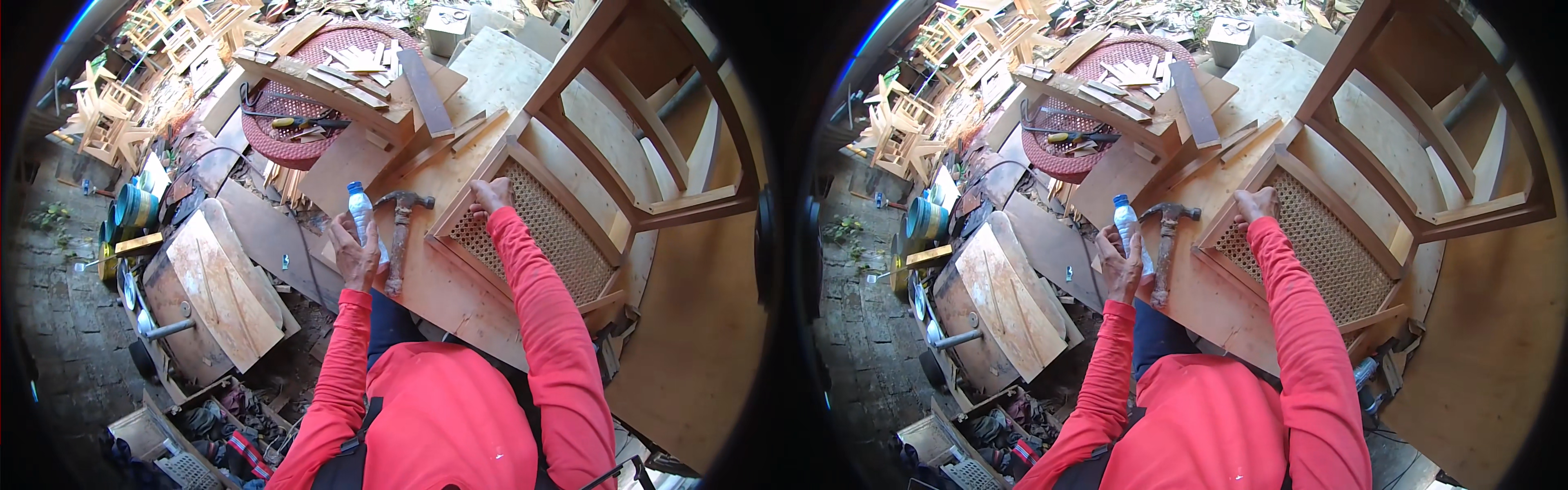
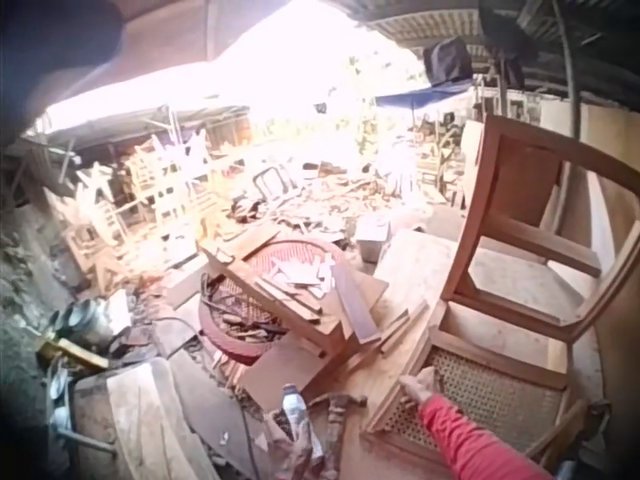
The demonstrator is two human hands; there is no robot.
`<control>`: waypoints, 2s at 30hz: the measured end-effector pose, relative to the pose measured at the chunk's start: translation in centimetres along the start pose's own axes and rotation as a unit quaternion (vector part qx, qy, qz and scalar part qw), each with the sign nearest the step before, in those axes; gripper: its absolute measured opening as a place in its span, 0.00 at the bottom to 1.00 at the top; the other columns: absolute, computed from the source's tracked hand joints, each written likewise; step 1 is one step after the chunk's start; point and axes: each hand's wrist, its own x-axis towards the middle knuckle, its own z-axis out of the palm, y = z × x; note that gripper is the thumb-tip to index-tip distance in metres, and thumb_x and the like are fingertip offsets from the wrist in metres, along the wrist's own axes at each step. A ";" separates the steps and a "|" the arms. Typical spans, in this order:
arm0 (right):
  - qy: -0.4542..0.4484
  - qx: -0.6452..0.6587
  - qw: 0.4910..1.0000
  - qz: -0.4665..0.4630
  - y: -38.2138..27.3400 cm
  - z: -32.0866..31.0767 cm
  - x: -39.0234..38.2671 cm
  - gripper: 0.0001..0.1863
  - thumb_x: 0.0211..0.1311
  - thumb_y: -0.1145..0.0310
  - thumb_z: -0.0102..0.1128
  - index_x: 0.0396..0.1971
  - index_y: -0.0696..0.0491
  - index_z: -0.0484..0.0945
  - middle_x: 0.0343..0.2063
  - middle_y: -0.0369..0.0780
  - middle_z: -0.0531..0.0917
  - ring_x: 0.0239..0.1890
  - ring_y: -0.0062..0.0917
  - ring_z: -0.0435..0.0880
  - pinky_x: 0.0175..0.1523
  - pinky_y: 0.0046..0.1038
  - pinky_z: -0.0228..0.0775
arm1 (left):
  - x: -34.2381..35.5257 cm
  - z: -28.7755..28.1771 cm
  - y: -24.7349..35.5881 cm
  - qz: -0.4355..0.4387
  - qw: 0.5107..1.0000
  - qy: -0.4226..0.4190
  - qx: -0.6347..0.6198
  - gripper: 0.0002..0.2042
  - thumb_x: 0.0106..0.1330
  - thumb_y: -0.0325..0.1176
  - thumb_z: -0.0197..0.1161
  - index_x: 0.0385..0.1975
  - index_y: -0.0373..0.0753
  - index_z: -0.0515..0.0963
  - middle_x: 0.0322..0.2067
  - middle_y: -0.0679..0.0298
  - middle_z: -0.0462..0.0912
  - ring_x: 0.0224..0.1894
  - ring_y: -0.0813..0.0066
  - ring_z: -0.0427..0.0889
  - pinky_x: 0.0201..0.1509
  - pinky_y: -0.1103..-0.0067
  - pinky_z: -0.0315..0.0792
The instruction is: Applying adhesive and wooden trim strips to the cane backing of a chair frame.
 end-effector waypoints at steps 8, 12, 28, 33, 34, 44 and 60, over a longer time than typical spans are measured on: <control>0.007 -0.009 1.000 -0.004 0.1 0.5 0.5 0.18 0.57 0.63 0.65 0.33 0.66 0.85 0.22 0.47 0.87 0.18 0.27 0.87 0.19 0.28 0.79 | -6.6 0.2 9.5 0.457 0.851 -0.259 -0.006 0.17 0.56 0.26 0.67 0.47 0.39 0.81 0.51 0.56 0.81 0.56 0.54 0.78 0.59 0.61 0.74; 0.024 -0.010 1.000 -0.005 -0.5 0.5 -0.2 0.16 0.57 0.63 0.66 0.29 0.65 0.85 0.20 0.47 0.86 0.17 0.28 0.86 0.19 0.29 0.78 | -8.5 5.3 9.6 0.558 0.772 -0.304 -0.010 0.19 0.55 0.31 0.66 0.49 0.40 0.81 0.58 0.58 0.77 0.61 0.58 0.73 0.66 0.61 0.68; 0.018 -0.006 1.000 -0.004 -0.2 0.5 -0.1 0.14 0.58 0.65 0.68 0.27 0.62 0.80 0.22 0.43 0.83 0.16 0.26 0.84 0.16 0.27 0.76 | -7.3 7.9 11.1 0.546 0.716 -0.435 0.025 0.25 0.49 0.27 0.69 0.52 0.42 0.81 0.57 0.57 0.78 0.64 0.54 0.71 0.60 0.62 0.69; 0.033 -0.028 0.999 -0.006 0.0 0.5 0.1 0.18 0.57 0.61 0.66 0.30 0.65 0.86 0.20 0.47 0.87 0.18 0.28 0.87 0.23 0.29 0.81 | -8.1 7.4 11.5 0.570 0.716 -0.403 0.034 0.21 0.51 0.29 0.68 0.49 0.42 0.81 0.54 0.55 0.79 0.61 0.54 0.73 0.57 0.63 0.70; 0.033 -0.026 0.999 -0.005 -0.2 0.7 -0.2 0.18 0.57 0.61 0.66 0.30 0.65 0.86 0.20 0.47 0.87 0.18 0.28 0.87 0.23 0.29 0.81 | -8.4 7.2 11.4 0.570 0.715 -0.404 0.034 0.21 0.51 0.29 0.68 0.49 0.42 0.81 0.54 0.55 0.79 0.61 0.54 0.73 0.57 0.63 0.70; 0.027 -0.078 0.997 0.004 -1.7 0.2 -1.5 0.19 0.58 0.62 0.67 0.38 0.66 0.85 0.28 0.48 0.88 0.24 0.30 0.90 0.24 0.28 0.84 | -11.1 5.8 12.7 0.567 0.717 -0.403 0.046 0.11 0.56 0.32 0.63 0.39 0.41 0.82 0.44 0.58 0.81 0.55 0.59 0.77 0.54 0.65 0.72; 0.026 -0.106 0.994 -0.021 -1.6 -0.1 -1.6 0.18 0.58 0.67 0.65 0.37 0.70 0.83 0.28 0.51 0.89 0.24 0.32 0.91 0.26 0.31 0.87 | -11.2 5.6 12.7 0.557 0.724 -0.406 0.039 0.16 0.55 0.30 0.64 0.44 0.39 0.82 0.50 0.57 0.82 0.59 0.58 0.77 0.57 0.64 0.72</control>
